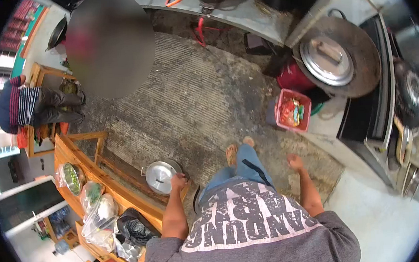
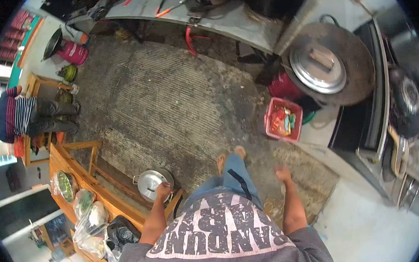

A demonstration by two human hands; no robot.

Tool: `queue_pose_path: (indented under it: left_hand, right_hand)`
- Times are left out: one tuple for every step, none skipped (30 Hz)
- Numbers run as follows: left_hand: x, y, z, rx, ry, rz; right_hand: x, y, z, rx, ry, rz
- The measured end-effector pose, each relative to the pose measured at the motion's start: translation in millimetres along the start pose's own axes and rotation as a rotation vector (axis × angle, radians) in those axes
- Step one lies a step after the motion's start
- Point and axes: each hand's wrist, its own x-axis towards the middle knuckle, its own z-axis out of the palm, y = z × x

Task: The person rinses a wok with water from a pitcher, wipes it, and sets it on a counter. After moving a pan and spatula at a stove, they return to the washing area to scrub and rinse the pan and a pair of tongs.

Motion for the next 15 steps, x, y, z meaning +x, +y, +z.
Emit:
queue_pose_path:
  left_hand:
    - [11,0,3,-0.019,0.026,0.011]
    - [12,15,-3,-0.054,-0.001,-0.024]
    - [8,33,-9,-0.085,-0.031,-0.054]
    - [10,52,-16,-0.116,-0.063,-0.081]
    - [18,62,-22,-0.202,-0.033,-0.044]
    - [24,64,-27,-0.287,-0.003,-0.014]
    - [31,66,-32,-0.373,0.026,0.007]
    - [38,76,-45,-0.273,0.069,-0.033]
    - [42,79,-56,-0.218,0.098,-0.065]
    - [53,89,-69,-0.168,0.136,-0.089]
    - [59,97,-84,-0.108,0.170,-0.116]
    - [62,106,-98,-0.084,0.205,-0.110]
    - [70,114,-113,-0.089,0.207,-0.118]
    - [82,121,-126,-0.101,0.210,-0.120]
    - [91,126,-131,-0.120,0.205,-0.127]
  right_hand:
    - [24,39,11,-0.038,0.018,-0.036]
    - [48,78,21,-0.076,0.037,-0.072]
    - [54,81,14,-0.070,-0.013,-0.015]
    - [59,78,8,-0.012,-0.086,0.047]
    - [71,80,4,0.058,-0.158,0.107]
    - [90,89,3,0.162,-0.247,0.158]
    - [120,105,4,0.301,-0.361,0.183]
    - [184,166,15,0.600,-0.624,0.282]
    - [155,82,-3,0.169,-0.424,0.125]
    - [161,22,-17,-0.164,-0.331,-0.024]
    - [174,-27,-27,-0.417,-0.289,-0.176]
    - [190,-74,-37,-0.627,-0.275,-0.339]
    - [211,-122,-44,-0.806,-0.248,-0.509]
    - [231,-172,-51,-0.928,-0.181,-0.625]
    - [248,-223,-58,-0.998,-0.091,-0.709]
